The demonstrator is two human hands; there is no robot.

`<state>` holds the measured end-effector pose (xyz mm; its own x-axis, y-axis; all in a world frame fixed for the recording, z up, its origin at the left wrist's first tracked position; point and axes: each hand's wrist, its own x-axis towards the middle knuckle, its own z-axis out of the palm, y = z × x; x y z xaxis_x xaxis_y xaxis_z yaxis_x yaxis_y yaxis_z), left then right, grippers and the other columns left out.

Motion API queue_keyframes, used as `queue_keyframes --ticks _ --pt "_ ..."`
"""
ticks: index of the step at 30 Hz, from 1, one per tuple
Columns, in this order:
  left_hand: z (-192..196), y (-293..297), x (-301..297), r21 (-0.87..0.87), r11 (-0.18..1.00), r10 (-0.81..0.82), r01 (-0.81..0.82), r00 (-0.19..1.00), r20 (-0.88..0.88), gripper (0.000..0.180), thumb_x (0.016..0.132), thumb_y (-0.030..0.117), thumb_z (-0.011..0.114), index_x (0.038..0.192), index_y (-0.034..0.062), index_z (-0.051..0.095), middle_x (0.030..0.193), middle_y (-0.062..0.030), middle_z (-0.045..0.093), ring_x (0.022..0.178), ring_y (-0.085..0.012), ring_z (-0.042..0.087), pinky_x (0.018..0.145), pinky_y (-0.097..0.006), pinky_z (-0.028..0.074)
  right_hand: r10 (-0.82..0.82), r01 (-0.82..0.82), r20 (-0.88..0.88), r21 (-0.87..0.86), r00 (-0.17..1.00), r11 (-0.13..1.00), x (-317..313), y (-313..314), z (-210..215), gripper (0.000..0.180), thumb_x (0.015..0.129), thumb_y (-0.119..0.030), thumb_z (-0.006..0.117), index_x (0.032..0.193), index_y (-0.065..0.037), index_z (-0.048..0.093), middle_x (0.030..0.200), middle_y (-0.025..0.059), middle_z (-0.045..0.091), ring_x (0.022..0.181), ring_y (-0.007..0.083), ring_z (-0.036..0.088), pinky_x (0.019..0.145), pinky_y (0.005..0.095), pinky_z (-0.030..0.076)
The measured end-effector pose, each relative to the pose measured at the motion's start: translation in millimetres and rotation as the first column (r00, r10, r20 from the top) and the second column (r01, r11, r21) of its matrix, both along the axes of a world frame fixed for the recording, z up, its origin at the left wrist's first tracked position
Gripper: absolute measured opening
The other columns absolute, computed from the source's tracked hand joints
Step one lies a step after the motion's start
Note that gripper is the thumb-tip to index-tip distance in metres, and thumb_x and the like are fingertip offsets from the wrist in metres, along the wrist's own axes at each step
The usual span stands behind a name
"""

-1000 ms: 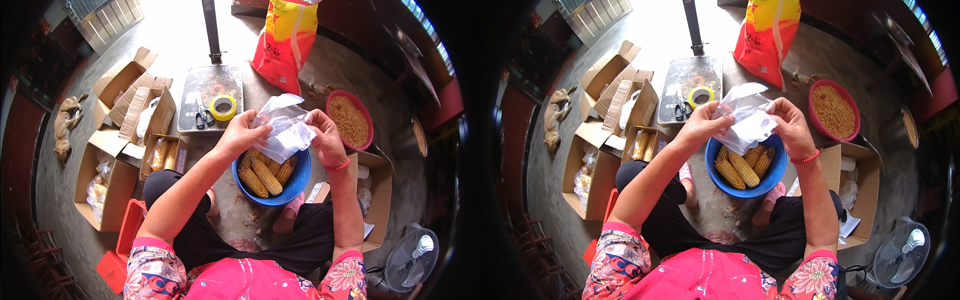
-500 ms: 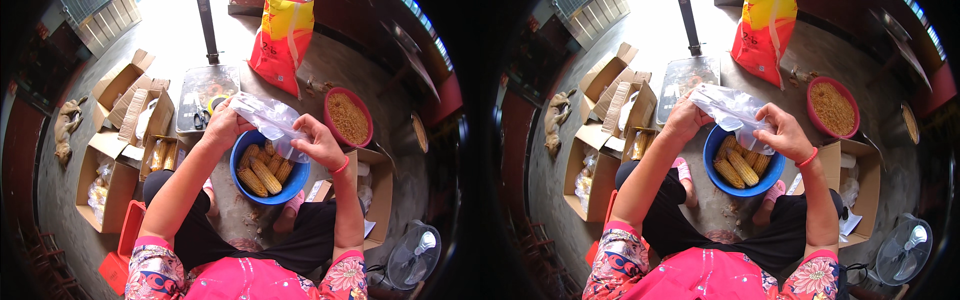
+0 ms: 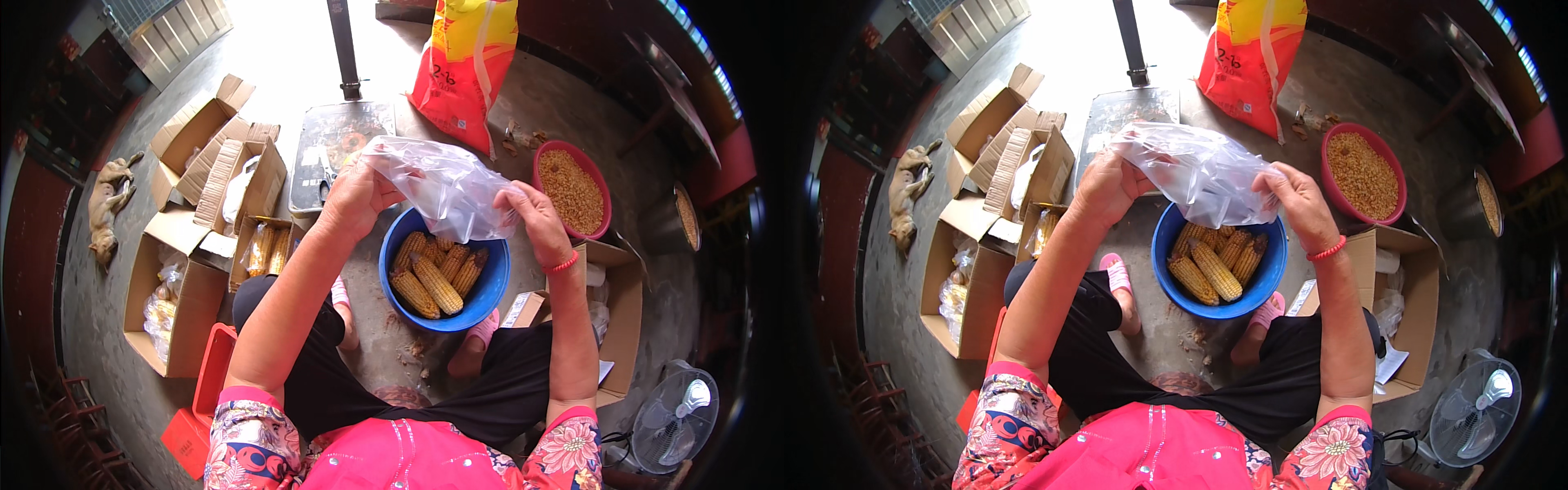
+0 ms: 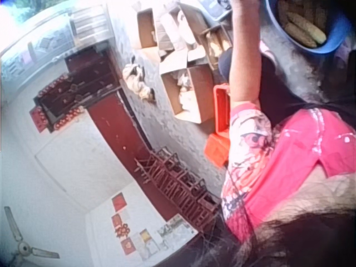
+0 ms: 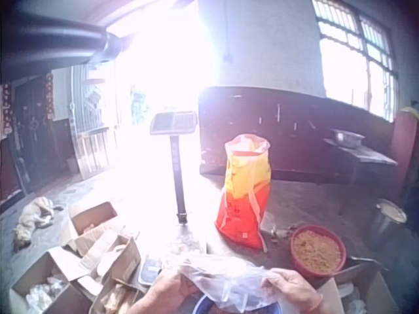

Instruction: The person packs dried corn cobs into plastic bags, handling one cob at a time and placing the bagged corn into a red crate.

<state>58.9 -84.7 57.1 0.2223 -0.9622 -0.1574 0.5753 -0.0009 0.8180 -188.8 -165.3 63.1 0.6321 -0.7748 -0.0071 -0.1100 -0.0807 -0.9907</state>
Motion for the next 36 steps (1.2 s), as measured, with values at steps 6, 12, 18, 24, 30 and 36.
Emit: queue_keyframes --ticks 6,12,18,24,30,36 --pt "-7.0 1.3 13.0 0.032 0.999 0.018 -0.014 0.990 -0.138 0.010 0.092 0.021 0.046 0.089 0.0111 0.049 0.058 0.0032 0.036 0.045 -0.0080 0.034 0.042 -0.023 0.030 0.046 -0.046 0.005 0.016 0.999 0.999 13.5 12.2 -7.6 0.024 0.096 -0.018 0.042 0.091 -0.002 0.058 0.072 -0.0002 0.054 0.063 0.0056 0.048 0.060 0.0207 0.042" --pt "14.4 2.2 11.0 -0.027 0.998 0.066 -0.062 0.981 0.180 0.009 0.087 0.010 0.054 0.093 0.0078 0.059 0.056 0.0082 0.037 0.042 -0.0010 0.026 0.037 -0.018 0.021 -0.076 0.075 -0.013 -0.090 0.997 0.993 -15.7 -18.8 -5.9 0.023 0.086 -0.011 0.052 0.107 -0.001 0.051 0.075 -0.0009 0.053 0.066 0.0064 0.048 0.061 0.0200 0.040" --pt "-11.7 1.6 -6.8 -0.054 0.998 0.000 0.041 0.799 0.601 0.021 0.089 0.024 0.057 0.094 0.0041 0.063 0.067 0.0060 0.053 0.056 -0.0007 0.040 0.050 -0.017 0.033 0.044 -0.111 -0.199 -0.343 0.979 0.933 18.0 22.1 8.5 0.089 0.065 -0.031 0.077 0.138 -0.011 0.029 0.124 0.0153 0.047 0.119 0.0268 0.044 0.097 0.0381 0.037" --pt "-6.8 -0.7 -36.1 -0.010 0.967 -0.190 0.253 0.750 0.634 0.020 0.087 0.022 0.060 0.087 0.0019 0.062 0.070 0.0051 0.054 0.062 -0.0026 0.043 0.056 -0.020 0.037 -0.193 -0.039 -0.264 -0.677 0.945 0.735 29.1 25.9 -21.0 0.043 0.070 -0.011 0.061 0.112 -0.007 0.052 0.092 0.0195 0.059 0.086 0.0363 0.058 0.075 0.0408 0.046" --pt "-13.3 5.9 -25.1 -0.007 0.990 -0.016 0.140 0.167 0.986 0.021 0.068 -0.001 0.059 0.088 0.0044 0.061 0.064 -0.0091 0.054 0.059 -0.0172 0.054 0.056 -0.029 0.043 -0.285 0.117 -0.192 -0.600 0.939 0.791 5.9 2.6 -9.9 0.023 0.069 0.001 0.045 0.087 -0.002 0.059 0.081 0.0196 0.060 0.079 0.0372 0.060 0.067 0.0402 0.047" --pt "-9.7 1.4 0.3 -0.183 0.979 0.184 -0.090 0.006 0.983 0.017 0.068 -0.001 0.057 0.083 0.0078 0.060 0.064 -0.0096 0.055 0.058 -0.0244 0.057 0.055 -0.034 0.044 -0.298 0.050 -0.274 -0.655 0.914 0.754 -8.4 -6.5 -6.0 0.023 0.069 0.002 0.046 0.088 -0.002 0.058 0.083 0.0189 0.060 0.081 0.0368 0.059 0.068 0.0400 0.046"
